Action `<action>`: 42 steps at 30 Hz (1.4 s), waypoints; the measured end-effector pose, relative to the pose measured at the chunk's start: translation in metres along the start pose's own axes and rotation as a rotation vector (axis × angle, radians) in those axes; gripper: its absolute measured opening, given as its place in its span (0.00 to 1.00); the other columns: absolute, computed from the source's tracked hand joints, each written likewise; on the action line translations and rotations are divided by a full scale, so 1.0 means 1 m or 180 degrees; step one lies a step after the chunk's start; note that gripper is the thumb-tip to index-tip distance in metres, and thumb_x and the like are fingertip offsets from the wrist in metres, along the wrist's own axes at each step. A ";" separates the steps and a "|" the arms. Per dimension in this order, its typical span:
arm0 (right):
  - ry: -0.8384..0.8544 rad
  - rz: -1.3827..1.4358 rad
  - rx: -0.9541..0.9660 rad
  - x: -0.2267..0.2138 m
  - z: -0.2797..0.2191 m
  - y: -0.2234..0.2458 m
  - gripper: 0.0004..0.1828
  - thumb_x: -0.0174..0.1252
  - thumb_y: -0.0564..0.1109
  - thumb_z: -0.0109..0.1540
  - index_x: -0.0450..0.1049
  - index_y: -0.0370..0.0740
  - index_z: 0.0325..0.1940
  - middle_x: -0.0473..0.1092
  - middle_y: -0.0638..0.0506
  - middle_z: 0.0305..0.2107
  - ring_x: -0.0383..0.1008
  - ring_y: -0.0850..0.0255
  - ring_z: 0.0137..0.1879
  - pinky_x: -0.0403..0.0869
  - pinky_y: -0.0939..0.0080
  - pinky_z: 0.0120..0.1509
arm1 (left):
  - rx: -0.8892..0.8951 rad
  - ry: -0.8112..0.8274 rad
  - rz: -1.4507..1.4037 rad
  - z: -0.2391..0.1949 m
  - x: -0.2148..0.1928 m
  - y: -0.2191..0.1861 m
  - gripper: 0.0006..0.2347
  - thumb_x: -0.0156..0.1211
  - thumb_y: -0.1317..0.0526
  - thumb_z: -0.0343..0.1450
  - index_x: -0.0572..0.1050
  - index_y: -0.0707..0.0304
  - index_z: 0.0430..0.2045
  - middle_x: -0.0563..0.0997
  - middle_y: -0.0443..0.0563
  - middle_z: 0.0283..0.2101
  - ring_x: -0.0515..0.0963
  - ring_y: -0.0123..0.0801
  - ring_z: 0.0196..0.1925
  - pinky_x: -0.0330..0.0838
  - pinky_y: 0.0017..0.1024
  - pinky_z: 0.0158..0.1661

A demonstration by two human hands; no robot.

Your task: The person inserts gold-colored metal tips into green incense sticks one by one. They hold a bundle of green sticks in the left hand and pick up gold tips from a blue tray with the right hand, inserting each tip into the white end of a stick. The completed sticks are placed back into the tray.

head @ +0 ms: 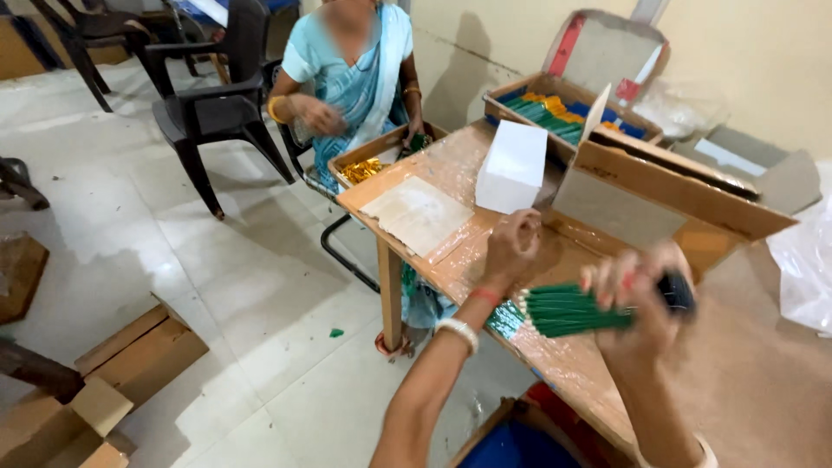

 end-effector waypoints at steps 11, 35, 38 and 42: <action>0.3863 -0.4769 -0.1620 0.036 -0.310 0.012 0.08 0.61 0.48 0.62 0.73 0.43 0.38 0.73 0.52 0.37 0.76 0.58 0.46 0.74 0.53 0.62 | -0.5186 0.2706 -0.5088 -0.333 -0.073 -0.194 0.17 0.55 0.54 0.71 0.79 0.66 0.46 0.85 0.48 0.36 0.85 0.27 0.37 0.82 0.24 0.43; 0.1837 -0.5234 0.0991 0.025 -0.489 0.039 0.26 0.66 0.49 0.54 0.74 0.40 0.54 0.73 0.43 0.48 0.73 0.49 0.52 0.72 0.48 0.54 | -0.5650 0.1833 -0.4575 -0.500 -0.051 -0.196 0.16 0.65 0.72 0.64 0.74 0.71 0.45 0.80 0.57 0.32 0.83 0.40 0.32 0.83 0.38 0.38; 0.1576 -0.5506 0.1808 0.008 -0.567 0.020 0.25 0.65 0.49 0.55 0.73 0.37 0.53 0.74 0.44 0.42 0.75 0.49 0.46 0.76 0.51 0.45 | -0.5861 0.1615 -0.4480 -0.512 -0.067 -0.197 0.15 0.64 0.72 0.64 0.75 0.73 0.45 0.81 0.58 0.33 0.84 0.40 0.32 0.83 0.39 0.39; 0.1615 -0.5670 0.2152 0.007 -0.621 0.012 0.21 0.60 0.45 0.58 0.73 0.36 0.55 0.74 0.47 0.40 0.76 0.51 0.45 0.77 0.52 0.45 | -0.5982 0.1840 -0.4545 -0.515 -0.090 -0.231 0.16 0.65 0.71 0.64 0.75 0.71 0.46 0.82 0.56 0.33 0.84 0.38 0.33 0.82 0.36 0.38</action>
Point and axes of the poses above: each hand's wrist, its own z-axis towards the middle knuckle, its own x-axis out of the palm, y = z × x, the point moved 8 cm from there along z, towards the middle knuckle
